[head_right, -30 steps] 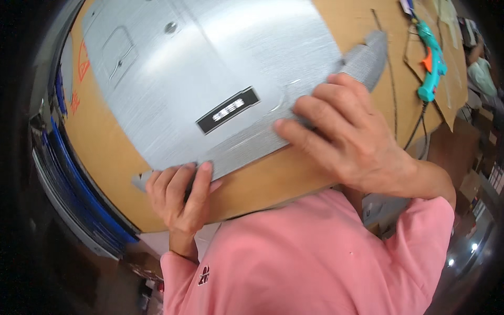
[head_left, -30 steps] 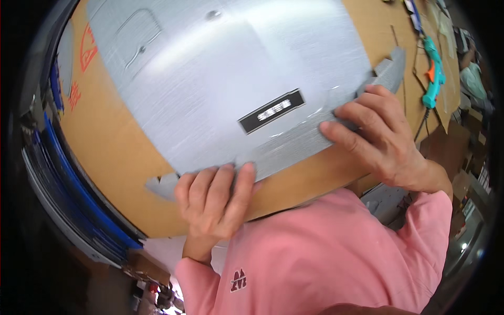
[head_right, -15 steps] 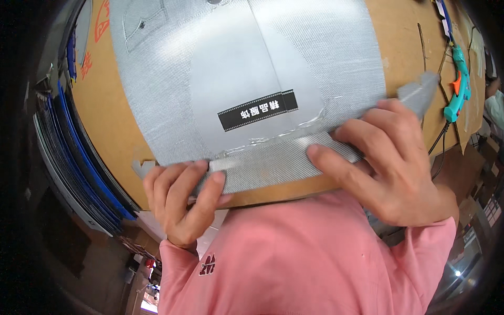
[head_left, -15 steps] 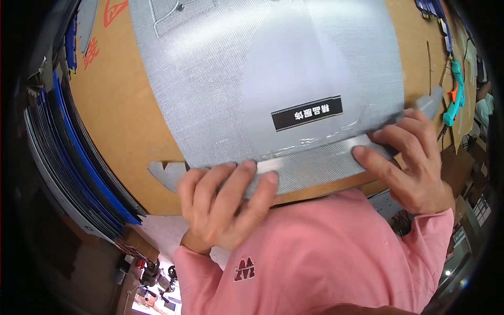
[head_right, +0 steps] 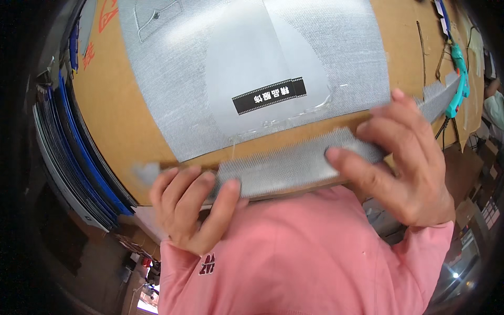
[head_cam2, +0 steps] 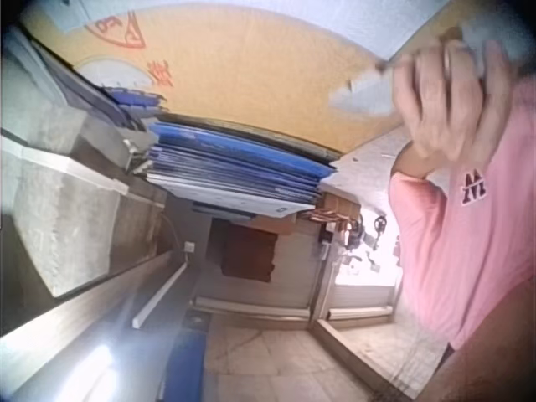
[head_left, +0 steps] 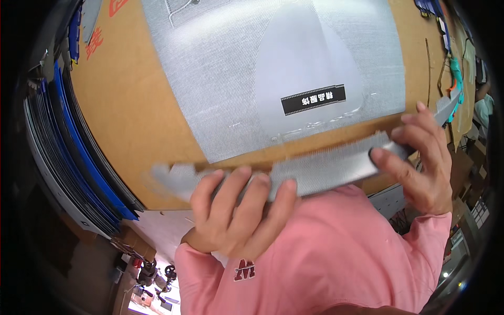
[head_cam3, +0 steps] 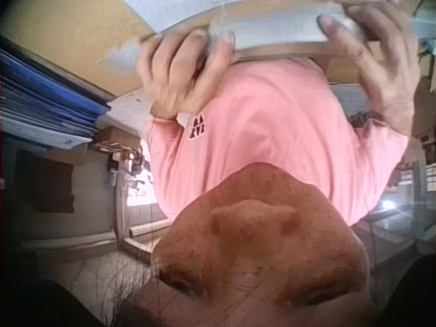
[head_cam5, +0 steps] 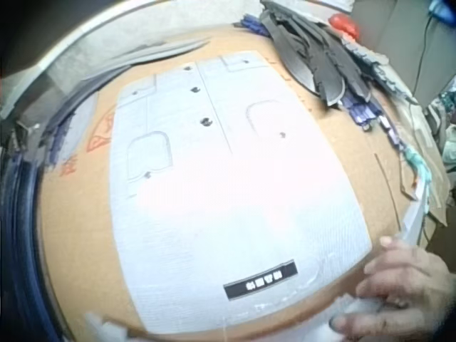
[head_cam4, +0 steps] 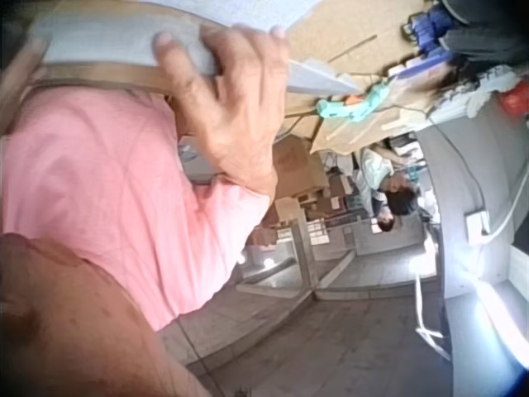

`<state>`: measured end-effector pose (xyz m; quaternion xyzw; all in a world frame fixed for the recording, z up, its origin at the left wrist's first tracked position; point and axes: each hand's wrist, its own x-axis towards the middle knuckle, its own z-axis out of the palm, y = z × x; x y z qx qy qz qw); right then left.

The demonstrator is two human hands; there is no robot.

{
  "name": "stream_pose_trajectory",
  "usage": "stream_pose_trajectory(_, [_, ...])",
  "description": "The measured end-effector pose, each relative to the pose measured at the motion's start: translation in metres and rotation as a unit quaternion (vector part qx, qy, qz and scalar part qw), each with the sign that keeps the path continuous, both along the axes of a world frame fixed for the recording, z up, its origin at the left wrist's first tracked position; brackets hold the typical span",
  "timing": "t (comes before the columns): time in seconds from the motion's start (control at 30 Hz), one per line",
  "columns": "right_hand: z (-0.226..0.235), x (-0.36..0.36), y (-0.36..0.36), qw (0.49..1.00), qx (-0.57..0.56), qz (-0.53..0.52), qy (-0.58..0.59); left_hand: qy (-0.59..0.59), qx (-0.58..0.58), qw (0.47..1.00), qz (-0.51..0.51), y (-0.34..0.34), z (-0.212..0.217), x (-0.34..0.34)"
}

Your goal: The person assembles a silver panel by applying hot glue to its surface and attaching curved gray strips. They use a hot glue gun to secure the pieces and then place the finished assembly onto a stack of similar panels.

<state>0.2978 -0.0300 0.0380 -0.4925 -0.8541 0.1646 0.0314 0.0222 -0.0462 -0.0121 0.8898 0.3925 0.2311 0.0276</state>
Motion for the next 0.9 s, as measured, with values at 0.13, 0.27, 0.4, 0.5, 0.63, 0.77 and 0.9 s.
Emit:
stream_pose_trajectory(0.13, [-0.017, 0.007, 0.007, 1.000, 0.003, 0.016, -0.005, 0.000, 0.006, 1.000, 0.013, 0.004, -0.022, 0.002])
stream_pose_trajectory(0.27, [-0.029, 0.008, 0.002, 0.999, 0.000, 0.029, 0.032, -0.023, -0.031, 0.999, -0.002, -0.002, -0.026, 0.001])
stream_pose_trajectory(0.4, [-0.039, 0.009, 0.003, 0.998, -0.007, 0.037, 0.045, -0.006, -0.046, 0.999, 0.021, -0.002, -0.034, 0.003])
stream_pose_trajectory(0.5, [-0.040, 0.009, 0.005, 0.998, -0.013, 0.036, 0.048, -0.005, -0.049, 0.999, 0.011, -0.002, -0.036, 0.002])
stream_pose_trajectory(0.63, [-0.043, 0.012, 0.006, 0.998, -0.017, 0.033, 0.057, 0.008, -0.053, 0.999, 0.003, 0.001, -0.036, 0.004])
stream_pose_trajectory(0.77, [-0.042, 0.013, 0.006, 0.997, -0.030, 0.028, 0.066, 0.012, -0.067, 0.998, 0.001, 0.002, -0.033, 0.004])
stream_pose_trajectory(0.9, [-0.043, 0.014, 0.001, 0.994, -0.039, 0.021, 0.098, 0.023, -0.042, 0.999, 0.000, 0.003, -0.033, 0.004])
